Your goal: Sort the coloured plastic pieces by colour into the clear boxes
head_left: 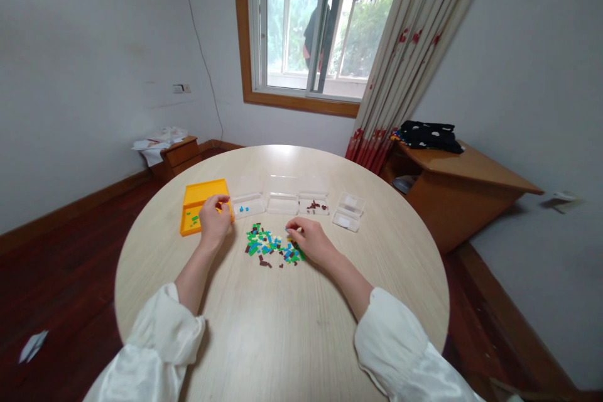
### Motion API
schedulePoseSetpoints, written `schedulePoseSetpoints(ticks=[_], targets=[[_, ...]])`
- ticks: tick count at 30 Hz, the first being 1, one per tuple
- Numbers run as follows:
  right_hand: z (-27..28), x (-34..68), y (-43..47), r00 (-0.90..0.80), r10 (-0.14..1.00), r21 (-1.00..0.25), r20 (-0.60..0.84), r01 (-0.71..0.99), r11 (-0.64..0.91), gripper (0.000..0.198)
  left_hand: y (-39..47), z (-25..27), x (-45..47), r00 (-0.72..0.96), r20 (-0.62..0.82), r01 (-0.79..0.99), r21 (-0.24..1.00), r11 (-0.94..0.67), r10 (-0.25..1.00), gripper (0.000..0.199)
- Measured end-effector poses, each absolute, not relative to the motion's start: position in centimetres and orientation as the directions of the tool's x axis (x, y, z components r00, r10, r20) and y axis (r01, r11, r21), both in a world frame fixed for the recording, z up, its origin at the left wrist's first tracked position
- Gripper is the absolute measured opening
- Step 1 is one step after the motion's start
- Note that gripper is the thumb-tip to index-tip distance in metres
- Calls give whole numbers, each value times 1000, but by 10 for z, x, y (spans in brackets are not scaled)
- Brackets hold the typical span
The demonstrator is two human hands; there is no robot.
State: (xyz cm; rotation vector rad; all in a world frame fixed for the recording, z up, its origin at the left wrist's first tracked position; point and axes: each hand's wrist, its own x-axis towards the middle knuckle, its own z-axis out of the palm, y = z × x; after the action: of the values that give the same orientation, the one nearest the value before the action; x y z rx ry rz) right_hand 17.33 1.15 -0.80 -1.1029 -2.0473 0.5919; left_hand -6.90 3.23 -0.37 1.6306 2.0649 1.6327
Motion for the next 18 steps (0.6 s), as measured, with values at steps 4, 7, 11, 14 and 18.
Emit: schedulePoseSetpoints(ticks=[4, 7, 11, 14, 18], targets=[[-7, 173, 11, -348, 848, -685, 399, 501, 529, 9, 27, -4, -55, -269, 532, 650, 715, -256, 803, 21], [-6, 173, 10, -339, 845, -690, 413, 489, 534, 9, 22, -6, -42, -121, 528, 645, 686, -338, 841, 21], [-6, 172, 9, -333, 839, -698, 430, 467, 543, 8, 14, -5, -29, 13, 492, 628, 674, -390, 871, 20], [-6, 171, 9, -345, 835, -704, 428, 452, 548, 6, 9, -1, -21, 157, 473, 597, 654, -465, 867, 18], [-6, 169, 7, -346, 833, -708, 431, 443, 550, 5, 4, 0, -13, 298, 449, 554, 637, -535, 842, 17]])
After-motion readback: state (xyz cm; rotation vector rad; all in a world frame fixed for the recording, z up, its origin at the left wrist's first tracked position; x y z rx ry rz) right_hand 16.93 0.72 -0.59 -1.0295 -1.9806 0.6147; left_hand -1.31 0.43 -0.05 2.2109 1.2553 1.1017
